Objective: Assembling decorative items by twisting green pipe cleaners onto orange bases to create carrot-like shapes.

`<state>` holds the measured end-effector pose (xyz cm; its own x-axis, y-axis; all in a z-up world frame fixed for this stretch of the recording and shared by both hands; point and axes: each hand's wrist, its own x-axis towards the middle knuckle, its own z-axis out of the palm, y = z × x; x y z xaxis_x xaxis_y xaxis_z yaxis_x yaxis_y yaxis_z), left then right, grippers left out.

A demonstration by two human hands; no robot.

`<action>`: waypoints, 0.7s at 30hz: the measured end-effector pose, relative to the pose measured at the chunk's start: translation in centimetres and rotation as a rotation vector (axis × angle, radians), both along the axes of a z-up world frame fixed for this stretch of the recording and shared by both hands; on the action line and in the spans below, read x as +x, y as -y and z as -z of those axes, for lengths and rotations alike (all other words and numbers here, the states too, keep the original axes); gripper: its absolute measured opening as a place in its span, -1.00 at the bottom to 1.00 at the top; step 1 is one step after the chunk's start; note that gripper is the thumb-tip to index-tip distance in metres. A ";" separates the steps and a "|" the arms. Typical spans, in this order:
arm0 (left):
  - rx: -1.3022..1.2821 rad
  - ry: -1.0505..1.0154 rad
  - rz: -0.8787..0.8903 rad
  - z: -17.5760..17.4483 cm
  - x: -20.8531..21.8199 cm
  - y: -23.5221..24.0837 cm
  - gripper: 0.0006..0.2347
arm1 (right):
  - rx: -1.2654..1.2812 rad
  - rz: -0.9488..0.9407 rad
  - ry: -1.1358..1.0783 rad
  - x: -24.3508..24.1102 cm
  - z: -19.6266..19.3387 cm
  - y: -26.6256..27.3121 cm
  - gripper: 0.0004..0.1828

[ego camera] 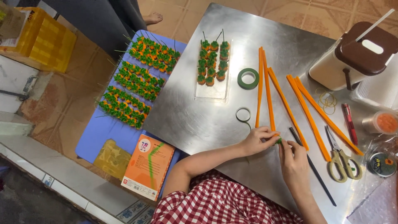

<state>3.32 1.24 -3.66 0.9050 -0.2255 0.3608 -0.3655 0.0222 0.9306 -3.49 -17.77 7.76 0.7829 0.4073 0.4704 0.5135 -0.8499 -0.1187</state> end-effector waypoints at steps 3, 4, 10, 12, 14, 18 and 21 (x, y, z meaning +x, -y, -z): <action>-0.024 0.030 -0.027 0.4 0.3 0.0 -0.75 | -0.035 -0.024 0.036 0.5 0.7 0.5 -0.70; -0.026 0.029 -0.028 0.5 0.2 -0.1 -0.75 | -0.037 -0.026 0.035 0.5 1.2 0.9 -0.70; -0.022 0.151 0.146 0.6 0.3 -0.7 -0.80 | 0.523 0.116 -0.588 0.9 2.0 4.0 -0.74; 0.023 0.069 0.250 0.8 0.5 -0.8 -0.75 | 0.779 0.374 -1.042 1.5 1.7 5.0 -0.77; -0.030 -0.072 0.297 0.0 0.4 -1.1 -0.82 | 0.715 0.240 -0.926 1.1 1.9 5.5 -0.79; -0.166 -0.396 0.347 -2.9 -0.1 -1.5 -0.75 | 0.377 -0.188 -0.397 -0.2 2.4 5.8 -0.58; -0.076 -0.318 0.233 -1.3 -0.6 -0.5 -0.76 | 0.278 -0.277 -0.264 -0.7 2.4 5.6 -0.49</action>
